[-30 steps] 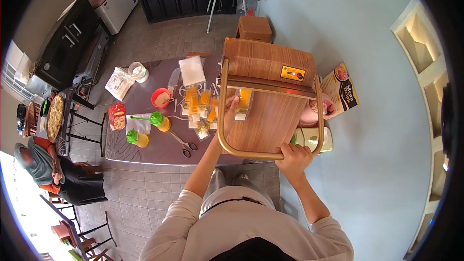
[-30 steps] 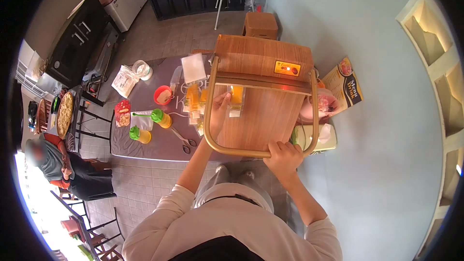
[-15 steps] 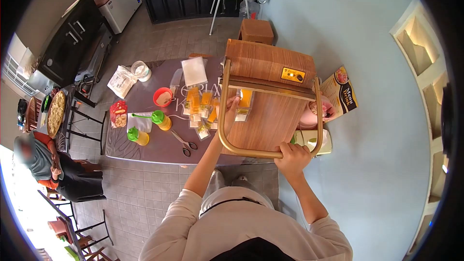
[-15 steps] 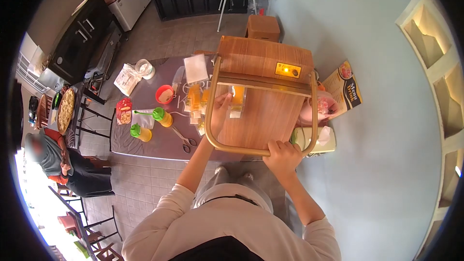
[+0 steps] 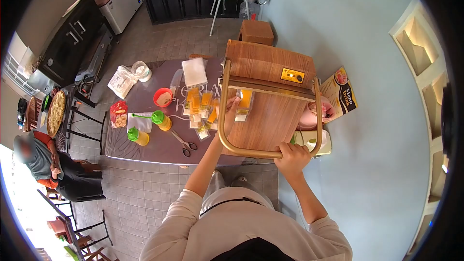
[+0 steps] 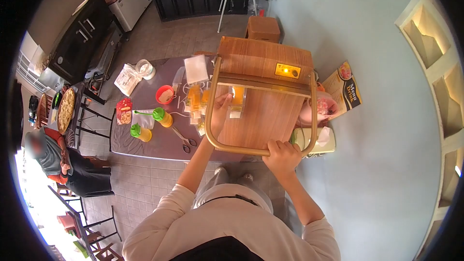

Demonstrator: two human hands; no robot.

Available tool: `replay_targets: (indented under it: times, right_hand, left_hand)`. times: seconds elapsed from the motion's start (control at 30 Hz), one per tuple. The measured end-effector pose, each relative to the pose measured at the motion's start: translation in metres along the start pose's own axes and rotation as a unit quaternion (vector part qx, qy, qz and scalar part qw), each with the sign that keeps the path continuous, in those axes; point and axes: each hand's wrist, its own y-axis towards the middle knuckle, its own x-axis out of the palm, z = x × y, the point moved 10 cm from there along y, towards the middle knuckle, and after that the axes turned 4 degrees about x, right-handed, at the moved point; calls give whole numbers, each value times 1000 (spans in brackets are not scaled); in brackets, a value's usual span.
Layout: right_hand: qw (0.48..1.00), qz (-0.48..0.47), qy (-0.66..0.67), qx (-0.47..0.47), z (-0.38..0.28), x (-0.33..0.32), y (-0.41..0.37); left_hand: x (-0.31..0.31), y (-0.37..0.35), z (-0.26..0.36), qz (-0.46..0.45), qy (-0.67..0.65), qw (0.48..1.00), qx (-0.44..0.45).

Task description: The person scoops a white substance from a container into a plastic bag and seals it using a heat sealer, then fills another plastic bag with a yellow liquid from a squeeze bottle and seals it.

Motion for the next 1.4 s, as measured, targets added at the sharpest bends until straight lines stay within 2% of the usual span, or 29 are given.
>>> replay_targets:
  times: [0.17,0.23,0.6,0.7,0.77,0.83,0.87,0.9,1.0,1.07,1.17,1.4]
  right_hand:
    - [1000,3,4,1,0,0,0]
    - [1000,3,7,1,1,1,-1]
    - [1000,-7,10,1,-1,-11,10]
    - [996,-55,73,1,0,-13,18]
    - [996,4,86,-21,-3,-42,37]
    - [995,72,61,-40,-5,-77,67]
    - [992,109,49,-47,-4,-92,85]
    - [988,137,36,-56,2,-98,102]
    - [966,253,-15,-50,9,-114,149]
    - [965,247,-83,-30,16,-110,178]
    - [972,232,-33,-11,24,-108,201]
    - [974,216,-62,-16,22,-106,195]
  left_hand:
    - [1,1,-16,-22,-5,999,-41]
    - [0,2,-7,-2,-25,1000,6]
    - [-1,7,-10,5,-22,999,42]
    - [-2,8,-12,13,-3,998,67]
    - [-6,11,-12,30,3,996,79]
    - [-6,9,-3,39,39,989,138]
    - [-5,8,-6,-3,57,994,95]
    - [-2,6,3,-5,58,994,95]
    - [-2,-7,35,35,29,993,108]
    - [-2,-10,42,43,52,991,117]
    - [-3,-14,53,57,73,988,124]
    - [0,-20,61,63,78,989,113]
